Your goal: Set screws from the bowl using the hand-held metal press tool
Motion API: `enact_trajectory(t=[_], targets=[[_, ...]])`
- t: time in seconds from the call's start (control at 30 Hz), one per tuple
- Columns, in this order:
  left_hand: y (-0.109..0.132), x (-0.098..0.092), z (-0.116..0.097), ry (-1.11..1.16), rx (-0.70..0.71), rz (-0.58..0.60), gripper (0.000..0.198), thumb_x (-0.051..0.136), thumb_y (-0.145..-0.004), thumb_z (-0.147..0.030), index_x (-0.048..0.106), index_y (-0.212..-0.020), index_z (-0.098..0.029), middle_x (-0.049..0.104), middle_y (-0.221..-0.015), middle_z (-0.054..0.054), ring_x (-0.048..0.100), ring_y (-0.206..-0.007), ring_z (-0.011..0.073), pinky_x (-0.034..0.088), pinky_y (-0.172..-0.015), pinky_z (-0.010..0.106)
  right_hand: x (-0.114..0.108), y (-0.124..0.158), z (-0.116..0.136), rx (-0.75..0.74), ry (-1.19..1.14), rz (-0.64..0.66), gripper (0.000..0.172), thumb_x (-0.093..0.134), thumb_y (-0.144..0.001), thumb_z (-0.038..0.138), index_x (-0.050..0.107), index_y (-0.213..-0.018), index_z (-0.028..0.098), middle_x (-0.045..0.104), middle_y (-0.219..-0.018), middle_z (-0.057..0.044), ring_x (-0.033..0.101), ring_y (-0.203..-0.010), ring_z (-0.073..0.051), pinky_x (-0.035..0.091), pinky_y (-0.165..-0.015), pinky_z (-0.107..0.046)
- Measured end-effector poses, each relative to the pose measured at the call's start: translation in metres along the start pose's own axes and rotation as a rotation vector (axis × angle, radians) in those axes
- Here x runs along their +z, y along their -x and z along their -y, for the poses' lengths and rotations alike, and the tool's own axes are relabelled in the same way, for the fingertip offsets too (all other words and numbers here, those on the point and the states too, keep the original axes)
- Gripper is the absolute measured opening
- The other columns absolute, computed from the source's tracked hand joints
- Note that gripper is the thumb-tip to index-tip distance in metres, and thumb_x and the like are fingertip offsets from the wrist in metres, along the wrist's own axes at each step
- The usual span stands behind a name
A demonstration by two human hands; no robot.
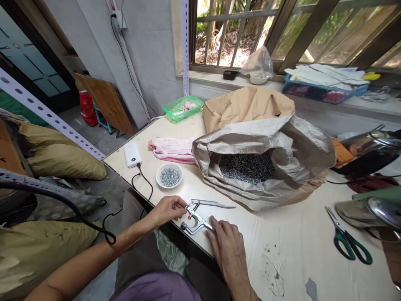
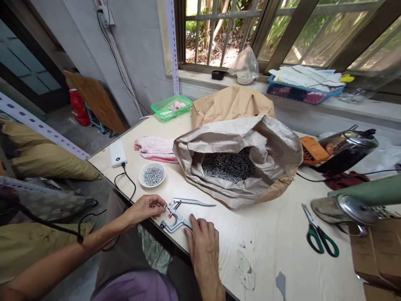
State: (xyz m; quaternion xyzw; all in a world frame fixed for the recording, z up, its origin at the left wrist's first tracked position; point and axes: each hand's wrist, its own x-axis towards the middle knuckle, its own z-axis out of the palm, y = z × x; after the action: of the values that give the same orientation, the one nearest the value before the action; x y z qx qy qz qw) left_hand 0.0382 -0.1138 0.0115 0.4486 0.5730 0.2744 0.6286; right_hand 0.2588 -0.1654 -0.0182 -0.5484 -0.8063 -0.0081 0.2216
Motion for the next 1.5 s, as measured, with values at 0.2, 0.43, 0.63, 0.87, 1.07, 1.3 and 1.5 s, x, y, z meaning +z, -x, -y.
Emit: enact_trajectory(t=[0.2, 0.43, 0.63, 0.87, 1.07, 1.3, 1.5], targets=[[-0.003, 0.002, 0.013, -0.073, -0.015, -0.019, 0.025, 0.07, -0.062, -0.031, 0.061, -0.076, -0.012, 0.054, -0.058, -0.004, 0.048, -0.052, 0.0082, 0.038, -0.05, 0.019, 0.006, 0.002, -0.004, 0.001, 0.02, 0.057, 0.028, 0.037, -0.093, 0.031, 0.058, -0.11, 0.022, 0.058, -0.085, -0.006, 0.048, -0.076, -0.017, 0.035, -0.066, -0.031], [-0.002, 0.002, 0.004, -0.105, -0.077, 0.024, 0.024, 0.069, -0.064, -0.031, 0.06, -0.076, -0.012, 0.057, -0.058, -0.002, 0.051, -0.054, 0.0102, 0.039, -0.053, 0.021, 0.007, 0.001, -0.001, 0.006, -0.017, 0.086, 0.027, 0.034, -0.095, 0.027, 0.06, -0.094, 0.022, 0.055, -0.077, -0.004, 0.044, -0.071, -0.016, 0.032, -0.066, -0.03], [0.004, 0.004, 0.013, -0.245, 0.041, -0.033, 0.022, 0.065, -0.066, -0.033, 0.064, -0.071, -0.012, 0.061, -0.071, 0.002, 0.051, -0.059, 0.0104, 0.038, -0.056, 0.021, 0.007, 0.005, 0.003, -0.015, 0.05, 0.059, 0.023, 0.036, -0.093, 0.02, 0.059, -0.09, 0.019, 0.054, -0.073, -0.002, 0.044, -0.071, -0.016, 0.03, -0.07, -0.03], [-0.002, 0.007, 0.01, -0.457, -0.03, 0.065, 0.019, 0.058, -0.066, -0.028, 0.064, -0.071, -0.012, 0.057, -0.063, 0.0, 0.047, -0.057, 0.0106, 0.034, -0.051, 0.02, 0.003, 0.005, 0.004, -0.018, 0.057, 0.036, 0.019, 0.04, -0.09, 0.015, 0.059, -0.092, 0.019, 0.055, -0.071, -0.002, 0.045, -0.07, -0.016, 0.031, -0.07, -0.03], [-0.009, 0.005, 0.007, -0.627, -0.02, 0.149, 0.024, 0.058, -0.068, -0.033, 0.065, -0.071, -0.011, 0.057, -0.059, -0.001, 0.046, -0.055, 0.0103, 0.031, -0.05, 0.02, 0.004, 0.006, 0.006, -0.01, 0.065, 0.038, 0.018, 0.043, -0.089, 0.015, 0.06, -0.094, 0.018, 0.057, -0.072, -0.002, 0.046, -0.072, -0.016, 0.032, -0.071, -0.031], [-0.007, 0.008, -0.007, -0.737, -0.082, 0.197, 0.015, 0.058, -0.066, -0.023, 0.065, -0.068, -0.01, 0.053, -0.056, -0.003, 0.044, -0.056, 0.0093, 0.029, -0.051, 0.019, 0.007, 0.013, 0.009, 0.003, 0.116, 0.02, 0.021, 0.043, -0.089, 0.013, 0.06, -0.1, 0.018, 0.056, -0.071, -0.002, 0.047, -0.075, -0.016, 0.033, -0.076, -0.033], [-0.007, 0.013, -0.007, -0.767, -0.109, 0.169, 0.014, 0.057, -0.064, -0.02, 0.066, -0.068, -0.01, 0.054, -0.057, -0.003, 0.045, -0.056, 0.0093, 0.03, -0.052, 0.018, 0.007, 0.013, 0.011, 0.028, 0.103, 0.02, 0.021, 0.043, -0.088, 0.011, 0.061, -0.097, 0.017, 0.054, -0.072, -0.003, 0.045, -0.074, -0.017, 0.033, -0.075, -0.032]])
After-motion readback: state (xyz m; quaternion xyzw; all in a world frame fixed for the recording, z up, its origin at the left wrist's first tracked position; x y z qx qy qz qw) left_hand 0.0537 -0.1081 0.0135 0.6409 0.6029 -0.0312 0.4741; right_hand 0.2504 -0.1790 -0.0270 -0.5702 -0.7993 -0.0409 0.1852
